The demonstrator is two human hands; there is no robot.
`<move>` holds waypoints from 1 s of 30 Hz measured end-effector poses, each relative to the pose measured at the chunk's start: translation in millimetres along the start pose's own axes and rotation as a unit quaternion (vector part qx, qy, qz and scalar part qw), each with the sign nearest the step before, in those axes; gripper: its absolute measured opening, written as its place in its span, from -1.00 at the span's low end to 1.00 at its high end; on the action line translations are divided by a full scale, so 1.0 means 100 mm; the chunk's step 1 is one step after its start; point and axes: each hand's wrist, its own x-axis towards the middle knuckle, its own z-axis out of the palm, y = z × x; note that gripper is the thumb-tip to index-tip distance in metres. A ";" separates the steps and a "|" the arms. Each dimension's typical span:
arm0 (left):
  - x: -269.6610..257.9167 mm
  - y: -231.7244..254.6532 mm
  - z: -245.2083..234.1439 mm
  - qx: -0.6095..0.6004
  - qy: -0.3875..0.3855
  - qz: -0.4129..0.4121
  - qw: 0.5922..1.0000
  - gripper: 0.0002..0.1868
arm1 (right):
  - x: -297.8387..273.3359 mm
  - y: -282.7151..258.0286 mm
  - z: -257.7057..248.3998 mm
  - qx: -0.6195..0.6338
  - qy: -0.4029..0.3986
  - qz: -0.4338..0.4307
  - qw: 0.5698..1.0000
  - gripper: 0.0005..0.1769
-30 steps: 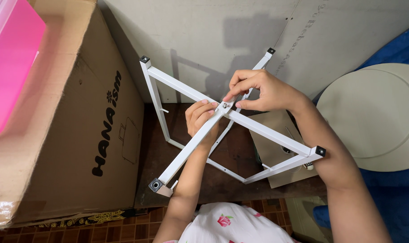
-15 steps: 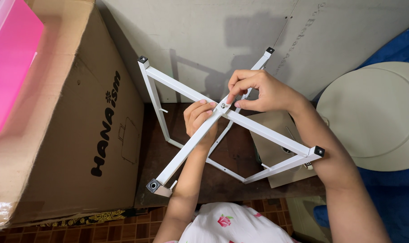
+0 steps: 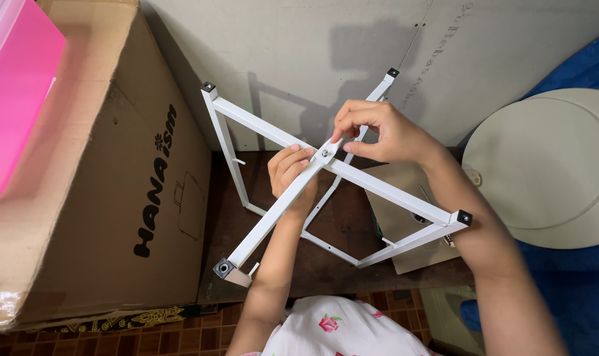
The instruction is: The person sits on the floor assembling a white metal folding table frame. They align the X-shaped leg frame with the rectangular top rails, insert screws at the central joint, and use a screwdriver to tighten the fasteners, repositioning the frame repeatedly to reach each screw.
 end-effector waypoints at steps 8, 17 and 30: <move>-0.05 -0.01 -0.08 -0.012 -0.037 0.011 0.999 -0.38 | -0.44 0.31 0.14 0.114 0.137 -0.033 0.983 -0.77; -0.08 0.95 -0.56 -0.166 -0.129 -0.377 0.902 -0.16 | -1.49 1.33 0.76 0.290 0.233 0.098 0.923 -0.71; 1.19 1.23 -0.85 0.301 -0.383 0.045 0.872 -0.40 | -3.20 2.54 2.27 0.396 0.422 0.306 0.756 -0.70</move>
